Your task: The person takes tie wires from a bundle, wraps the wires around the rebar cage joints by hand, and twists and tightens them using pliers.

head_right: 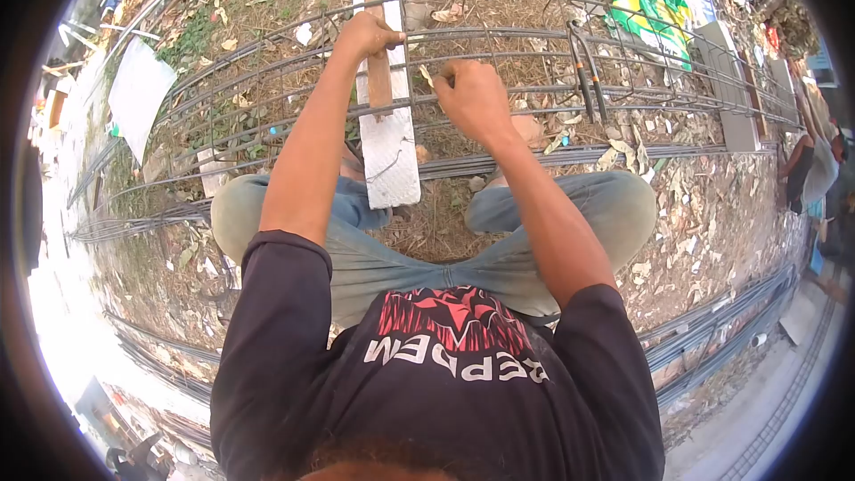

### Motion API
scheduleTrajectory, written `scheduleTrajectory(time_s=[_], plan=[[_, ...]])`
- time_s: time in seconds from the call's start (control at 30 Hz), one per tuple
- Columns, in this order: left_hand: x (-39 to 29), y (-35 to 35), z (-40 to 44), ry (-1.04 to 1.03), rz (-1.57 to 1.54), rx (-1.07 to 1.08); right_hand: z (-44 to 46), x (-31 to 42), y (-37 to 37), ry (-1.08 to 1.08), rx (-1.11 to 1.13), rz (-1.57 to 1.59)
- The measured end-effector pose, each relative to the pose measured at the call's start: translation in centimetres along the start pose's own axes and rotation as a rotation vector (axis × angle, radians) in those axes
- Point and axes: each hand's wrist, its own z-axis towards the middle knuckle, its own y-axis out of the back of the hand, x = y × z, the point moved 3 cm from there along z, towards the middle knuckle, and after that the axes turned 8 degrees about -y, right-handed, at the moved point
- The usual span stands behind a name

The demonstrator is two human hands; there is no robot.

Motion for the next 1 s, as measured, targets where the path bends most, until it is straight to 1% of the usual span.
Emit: scheduleTrajectory(time_s=[0.03, 0.13, 0.17, 0.27, 0.3, 0.4, 0.53, 0.57, 0.67, 0.7, 0.8, 0.83, 0.93, 1.0], plan=[[-0.2, 0.1, 0.0, 0.019, -0.01, 0.022, 0.3, 0.6, -0.6, -0.006, 0.036, 0.023], [-0.1, 0.0, 0.0, 0.037, -0.088, 0.022, 1.7, 0.5, -3.3, -0.103, 0.03, -0.001], [-0.4, 0.2, -0.3, 0.022, -0.059, 0.047, 2.2, 0.6, -3.9, -0.109, -0.007, -0.011], [-1.1, 0.8, -0.7, 0.061, -0.024, 0.053, 2.9, 1.0, -5.1, -0.13, -0.08, -0.061], [-1.5, 1.0, -0.9, 0.047, 0.033, 0.031, 3.0, 1.2, -5.3, -0.12, -0.098, -0.053], [-2.6, 2.9, -1.4, -0.047, 0.197, -0.326, 2.8, 1.6, -5.5, -0.111, -0.14, -0.007], [-2.3, 2.9, 0.8, 0.066, 0.281, 0.008, 2.4, 1.3, -6.0, -0.136, -0.176, 0.053], [-2.6, 2.0, 0.6, 0.065, 0.32, 0.047, 2.5, 1.2, -6.4, -0.133, -0.187, 0.052], [-2.4, 0.2, 0.5, 0.039, 0.184, 0.064, 2.5, 1.3, -6.9, -0.133, -0.226, 0.09], [-2.1, 0.1, 1.1, 0.047, 0.155, 0.115, 2.5, 1.2, -7.0, -0.139, -0.236, 0.086], [-0.5, -0.3, 1.5, 0.039, -0.115, 0.155, 2.5, 0.9, -7.2, -0.129, -0.234, 0.085], [-1.4, 0.1, 0.4, 0.141, -0.115, 0.171, 2.5, 0.8, -7.4, -0.122, -0.232, 0.074], [-1.6, 0.1, -0.6, 0.148, -0.247, 0.171, 2.6, 0.7, -7.5, -0.104, -0.232, 0.043], [-1.7, 0.1, -1.4, 0.222, -0.267, 0.132, 2.6, 1.0, -7.4, -0.083, -0.235, 0.031]])
